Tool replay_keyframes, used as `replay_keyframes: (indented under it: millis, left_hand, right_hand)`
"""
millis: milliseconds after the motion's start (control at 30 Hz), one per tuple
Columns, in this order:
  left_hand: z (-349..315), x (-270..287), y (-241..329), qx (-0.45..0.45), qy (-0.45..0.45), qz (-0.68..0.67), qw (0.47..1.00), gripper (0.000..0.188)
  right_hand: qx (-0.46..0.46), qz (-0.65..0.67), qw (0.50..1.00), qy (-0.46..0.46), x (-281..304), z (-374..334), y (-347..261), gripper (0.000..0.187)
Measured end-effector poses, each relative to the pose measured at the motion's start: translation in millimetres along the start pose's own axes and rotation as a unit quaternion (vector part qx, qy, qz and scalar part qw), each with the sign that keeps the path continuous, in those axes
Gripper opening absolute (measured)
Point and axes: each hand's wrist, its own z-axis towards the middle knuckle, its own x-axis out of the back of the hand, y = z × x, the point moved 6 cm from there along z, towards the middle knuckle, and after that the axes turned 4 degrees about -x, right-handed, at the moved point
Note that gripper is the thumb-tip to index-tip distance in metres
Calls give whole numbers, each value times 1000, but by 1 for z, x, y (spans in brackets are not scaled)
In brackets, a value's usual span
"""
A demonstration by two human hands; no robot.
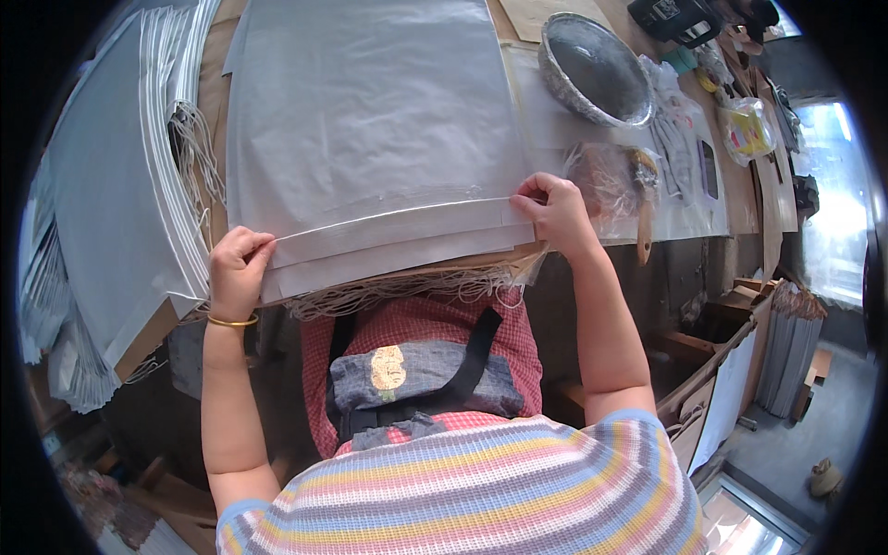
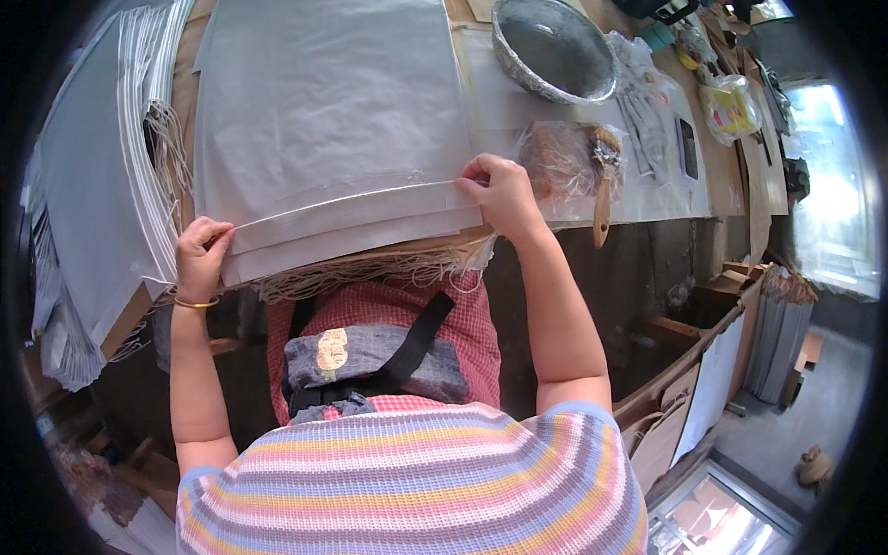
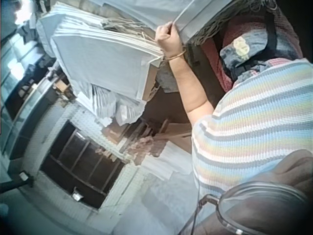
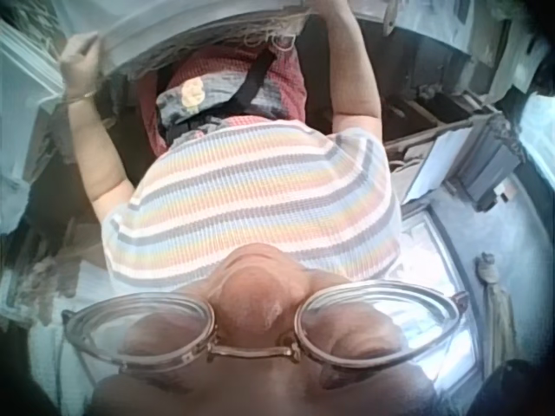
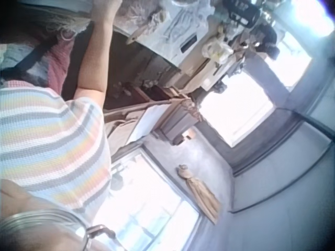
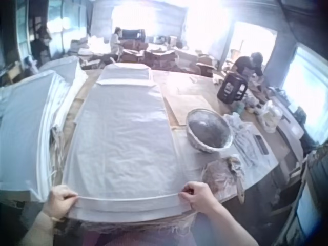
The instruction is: The person repeatedly applies adhesive to the edge of a white paper sheet using a brush, folds the edge over, and presses it to form a sealed pouch. The finished pouches are stacked on the table.
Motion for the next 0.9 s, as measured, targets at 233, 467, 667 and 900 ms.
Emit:
replay_keyframes:
  millis: [233, 467, 667, 900]
  left_hand:
    - [-13, -1, 51, -188, 82, 306, 930, 22]
    - [-17, -11, 40, -181, 77, 170, 966, 36]
    - [-15, -13, 34, -155, 8, 92, 984, 43]
    - [-15, -11, 38, -135, 45, 87, 986, 36]
  right_hand:
    - [-49, 287, 949, -125, 1, -13, -8, 21]
    - [-22, 129, 990, -49, -11, -17, -10, 40]
    - [-87, 327, 937, -87, -13, -19, -5, 39]
    - [-31, 190, 978, -78, -15, -17, -15, 40]
